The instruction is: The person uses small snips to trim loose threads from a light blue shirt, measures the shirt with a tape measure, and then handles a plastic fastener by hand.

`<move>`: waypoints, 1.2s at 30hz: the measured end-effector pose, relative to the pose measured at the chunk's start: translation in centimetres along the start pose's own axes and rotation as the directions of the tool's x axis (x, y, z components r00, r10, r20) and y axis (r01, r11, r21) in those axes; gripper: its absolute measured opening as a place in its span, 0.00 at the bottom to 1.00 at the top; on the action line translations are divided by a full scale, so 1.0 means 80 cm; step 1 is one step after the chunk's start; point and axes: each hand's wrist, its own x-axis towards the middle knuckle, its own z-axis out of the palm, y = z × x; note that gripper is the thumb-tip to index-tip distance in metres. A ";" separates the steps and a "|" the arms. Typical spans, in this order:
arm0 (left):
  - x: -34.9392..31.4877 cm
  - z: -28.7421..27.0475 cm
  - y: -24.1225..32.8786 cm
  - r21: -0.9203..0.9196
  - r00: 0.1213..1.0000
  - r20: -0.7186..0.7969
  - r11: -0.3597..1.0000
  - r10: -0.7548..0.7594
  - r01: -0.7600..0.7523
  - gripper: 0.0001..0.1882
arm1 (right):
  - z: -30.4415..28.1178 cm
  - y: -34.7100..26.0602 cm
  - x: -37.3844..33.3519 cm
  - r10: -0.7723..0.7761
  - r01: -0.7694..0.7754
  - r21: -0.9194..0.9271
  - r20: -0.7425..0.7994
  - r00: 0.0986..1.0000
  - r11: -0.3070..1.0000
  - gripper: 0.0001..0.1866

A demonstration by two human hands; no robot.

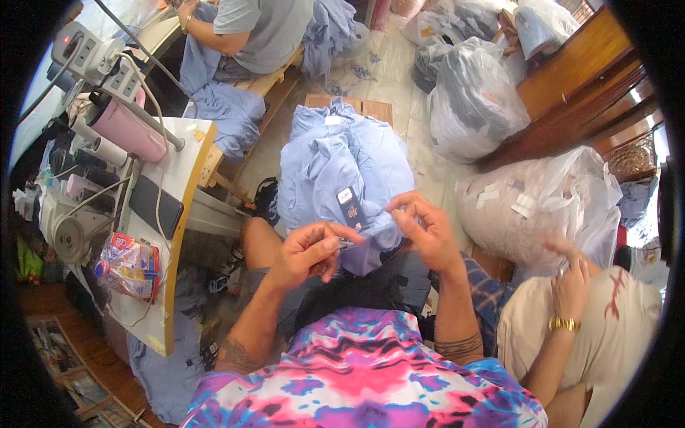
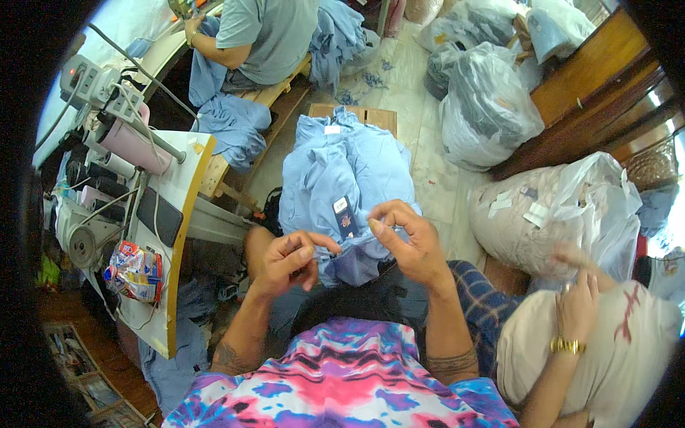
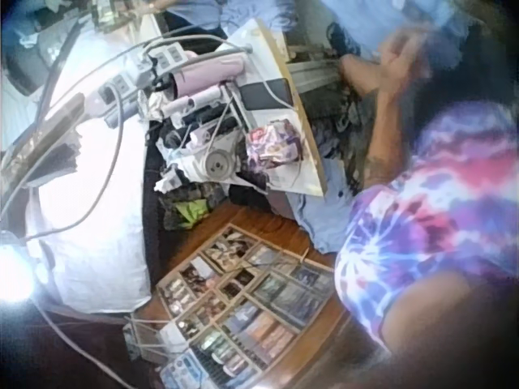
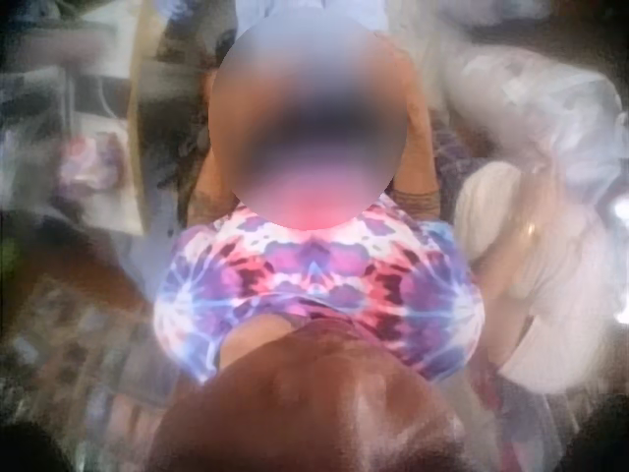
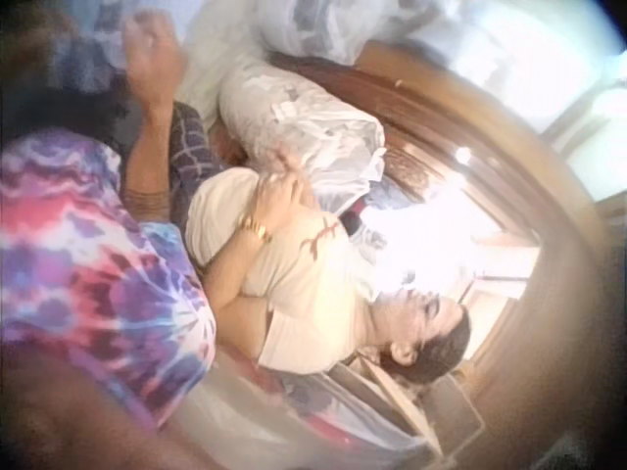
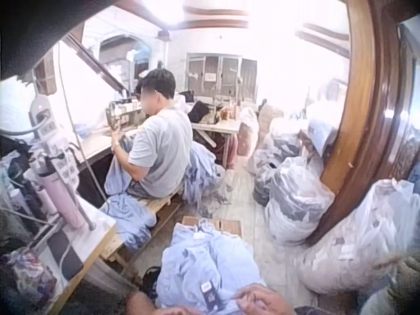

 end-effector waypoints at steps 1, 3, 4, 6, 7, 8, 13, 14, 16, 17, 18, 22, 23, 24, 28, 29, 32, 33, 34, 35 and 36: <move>0.005 0.005 -0.003 -0.003 1.000 0.018 1.000 0.023 -0.023 0.14 | 0.011 -0.005 0.003 0.015 -0.008 0.175 -0.035 0.999 0.985 0.18; 0.014 0.021 -0.008 -0.009 0.997 0.044 0.998 0.066 -0.066 0.14 | 0.032 -0.019 0.005 0.153 -0.111 0.514 -0.039 0.987 0.850 0.18; 0.016 0.032 -0.004 -0.020 0.994 0.052 0.996 0.092 -0.091 0.14 | 0.037 -0.025 0.005 0.270 -0.210 0.661 0.011 0.963 0.720 0.18; 0.020 0.033 -0.019 -0.094 0.991 -0.005 0.986 0.136 -0.136 0.15 | 0.036 -0.016 0.007 0.355 -0.201 0.764 -0.038 0.934 0.613 0.18; 0.019 0.033 -0.025 -0.130 0.987 -0.035 0.979 0.156 -0.159 0.15 | 0.034 -0.013 0.009 0.398 -0.190 0.810 -0.058 0.916 0.555 0.18; 0.015 0.044 -0.013 -0.137 0.987 -0.141 0.986 0.074 -0.093 0.16 | 0.017 -0.023 0.014 0.410 -0.142 0.885 -0.059 0.910 0.443 0.18; -0.006 0.048 -0.015 -0.080 0.976 -0.214 0.995 0.040 -0.059 0.16 | -0.016 -0.028 0.032 0.484 -0.042 0.832 -0.281 0.829 0.554 0.18; -0.011 0.042 -0.015 -0.052 0.961 -0.272 0.996 0.055 -0.072 0.16 | -0.018 -0.028 0.035 0.483 -0.059 0.804 -0.294 0.825 0.591 0.18; -0.028 0.019 0.001 -0.116 0.914 -0.386 0.976 0.125 -0.182 0.16 | -0.064 -0.009 0.042 0.447 0.051 0.749 -0.447 0.775 0.660 0.18; -0.037 0.008 0.018 -0.202 0.879 -0.445 0.936 0.174 -0.288 0.16 | -0.123 -0.006 0.038 0.360 0.216 0.759 -0.513 0.779 0.614 0.18; -0.046 0.011 0.023 -0.135 0.889 -0.436 0.966 0.142 -0.221 0.17 | -0.124 0.002 0.044 0.328 0.204 0.727 -0.517 0.791 0.655 0.18; -0.042 0.022 0.018 -0.143 0.884 -0.454 0.971 0.109 -0.193 0.16 | -0.080 -0.022 0.072 0.263 0.204 0.595 -0.601 0.755 0.777 0.15; -0.047 0.019 0.019 -0.140 0.897 -0.427 0.971 0.119 -0.195 0.16 | -0.098 -0.018 0.078 0.282 0.202 0.608 -0.604 0.745 0.768 0.14; -0.054 0.016 0.019 -0.135 0.908 -0.397 0.970 0.135 -0.203 0.16 | -0.116 -0.017 0.086 0.296 0.205 0.619 -0.607 0.738 0.758 0.14; -0.063 0.042 0.026 -0.078 0.920 -0.367 0.981 0.137 -0.177 0.16 | -0.138 -0.021 0.117 0.311 0.228 0.628 -0.627 0.714 0.744 0.15; -0.064 0.047 0.028 -0.085 0.915 -0.381 0.981 0.131 -0.176 0.17 | -0.141 -0.025 0.123 0.313 0.238 0.635 -0.629 0.712 0.735 0.15; -0.091 0.035 0.036 -0.020 0.880 -0.427 0.971 0.209 -0.240 0.16 | -0.206 -0.011 0.151 0.268 0.393 0.541 -0.779 0.566 0.743 0.16; -0.100 0.029 0.034 -0.001 0.856 -0.457 0.962 0.241 -0.271 0.16 | -0.211 -0.005 0.163 0.285 0.347 0.541 -0.770 0.571 0.766 0.16; -0.103 0.035 0.025 0.060 0.837 -0.522 0.986 0.165 -0.157 0.17 | -0.216 0.000 0.174 0.302 0.299 0.539 -0.761 0.574 0.787 0.17; -0.104 0.039 0.027 0.077 0.839 -0.514 0.984 0.180 -0.163 0.17 | -0.218 0.003 0.182 0.321 0.247 0.539 -0.747 0.582 0.805 0.17; -0.107 0.045 0.032 0.093 0.842 -0.504 0.981 0.193 -0.169 0.17 | -0.220 0.008 0.190 0.266 0.289 0.516 -0.753 0.601 0.807 0.18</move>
